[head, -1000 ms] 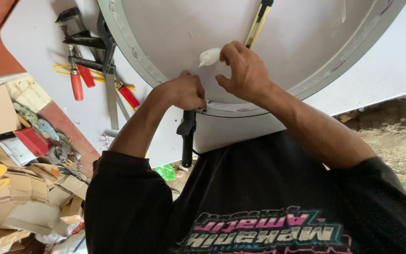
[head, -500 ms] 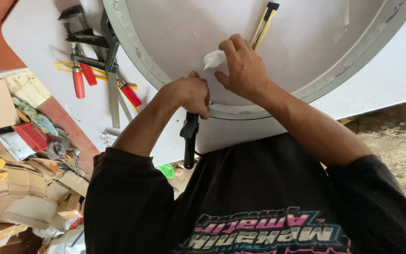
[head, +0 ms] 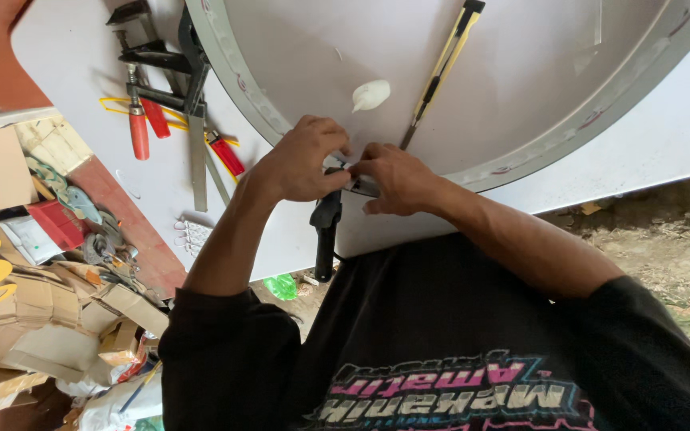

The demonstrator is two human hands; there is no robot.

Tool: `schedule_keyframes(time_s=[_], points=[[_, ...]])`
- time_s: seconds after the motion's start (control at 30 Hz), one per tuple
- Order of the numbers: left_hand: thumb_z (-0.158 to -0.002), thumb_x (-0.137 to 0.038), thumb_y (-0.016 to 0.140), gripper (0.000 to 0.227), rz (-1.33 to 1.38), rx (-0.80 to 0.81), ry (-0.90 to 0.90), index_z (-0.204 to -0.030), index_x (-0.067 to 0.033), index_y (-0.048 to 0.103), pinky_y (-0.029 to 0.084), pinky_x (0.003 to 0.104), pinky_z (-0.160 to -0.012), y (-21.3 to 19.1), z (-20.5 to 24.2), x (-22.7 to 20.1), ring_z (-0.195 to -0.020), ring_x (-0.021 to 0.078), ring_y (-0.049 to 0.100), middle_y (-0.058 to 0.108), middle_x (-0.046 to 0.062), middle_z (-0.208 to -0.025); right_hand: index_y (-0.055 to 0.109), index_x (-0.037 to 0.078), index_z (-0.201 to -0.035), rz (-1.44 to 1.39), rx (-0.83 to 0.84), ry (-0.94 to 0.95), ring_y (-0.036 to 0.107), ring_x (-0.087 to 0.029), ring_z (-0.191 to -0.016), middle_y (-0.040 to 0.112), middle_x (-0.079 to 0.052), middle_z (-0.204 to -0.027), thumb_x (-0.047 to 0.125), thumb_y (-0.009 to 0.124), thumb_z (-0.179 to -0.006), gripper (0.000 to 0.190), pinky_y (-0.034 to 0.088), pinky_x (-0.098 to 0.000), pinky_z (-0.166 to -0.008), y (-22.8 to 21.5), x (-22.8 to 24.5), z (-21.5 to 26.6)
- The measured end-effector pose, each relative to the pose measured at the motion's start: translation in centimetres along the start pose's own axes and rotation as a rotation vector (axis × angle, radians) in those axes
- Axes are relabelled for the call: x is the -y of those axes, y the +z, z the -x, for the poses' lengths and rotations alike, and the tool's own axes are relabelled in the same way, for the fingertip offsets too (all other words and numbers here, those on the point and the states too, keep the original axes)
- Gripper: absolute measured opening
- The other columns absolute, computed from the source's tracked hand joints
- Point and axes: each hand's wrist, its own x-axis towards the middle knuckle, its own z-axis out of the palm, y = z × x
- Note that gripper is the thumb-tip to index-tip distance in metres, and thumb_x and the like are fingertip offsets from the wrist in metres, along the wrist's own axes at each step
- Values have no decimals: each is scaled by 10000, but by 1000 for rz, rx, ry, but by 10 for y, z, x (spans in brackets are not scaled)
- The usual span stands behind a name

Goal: The person secures a black cable to the edge of a large circular light fixture using a clamp, applies glue to the cable, and uses a utility knife to trim excess material. The person then repositions the clamp and continues adjusting the cable along the fixture's rim.

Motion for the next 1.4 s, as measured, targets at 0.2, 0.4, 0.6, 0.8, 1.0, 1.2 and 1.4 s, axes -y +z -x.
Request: schedule_keyframes(time_s=[0.2,0.4,0.6,0.8,1.0,1.2,1.4], points=[[-949,-328,630,296,-97,-101,-7,-1189,-171,704,477,593,-1016,2,20,-3,-1310,429,515,593,123,-1262,740,116,-1120,60,-200,-202,611,-432,-1087,592,-140,-1174,176,836,-766,372,580,-505,-802,21,-19,-8],[-940,-193,537,328,-132,-130,-18,-1222,-184,704,516,611,-958,9,23,5,-1307,418,536,606,99,-1283,754,101,-1114,81,-278,-267,605,-422,-1063,610,-131,-1160,142,823,-755,368,545,-492,-796,32,-24,-10],[-939,-99,539,345,-208,-137,-33,-1239,-155,702,526,588,-953,8,29,8,-1289,430,563,619,126,-1280,750,85,-1124,157,-302,-307,611,-410,-1080,625,-144,-1158,121,816,-772,360,562,-484,-797,34,-21,-10],[-936,-56,583,335,-178,-147,-13,-1239,-138,703,533,578,-944,10,35,5,-1260,439,585,633,143,-1267,745,38,-1093,58,-291,-319,627,-437,-1039,629,-173,-1111,108,775,-780,322,560,-493,-770,40,-25,-13],[-899,-61,634,307,-114,-221,48,-1188,-141,705,513,561,-960,20,31,15,-1216,441,603,656,117,-1212,726,30,-1118,-13,-234,-297,660,-415,-1028,651,-172,-1087,102,784,-760,370,572,-489,-782,37,-27,-12],[-895,39,527,397,114,-190,20,-1235,-80,695,466,573,-1028,7,28,10,-1212,477,598,691,192,-1193,662,9,-1182,-66,-221,-248,664,-432,-1017,644,-189,-1075,106,804,-756,459,573,-511,-783,24,-20,-4],[-947,-178,446,371,309,16,-130,-1200,-103,707,474,478,-980,-8,12,5,-1091,336,645,726,191,-1101,539,-2,-1210,-96,-238,-271,682,-450,-955,671,-203,-1024,74,802,-761,526,571,-532,-747,19,-16,-1]])
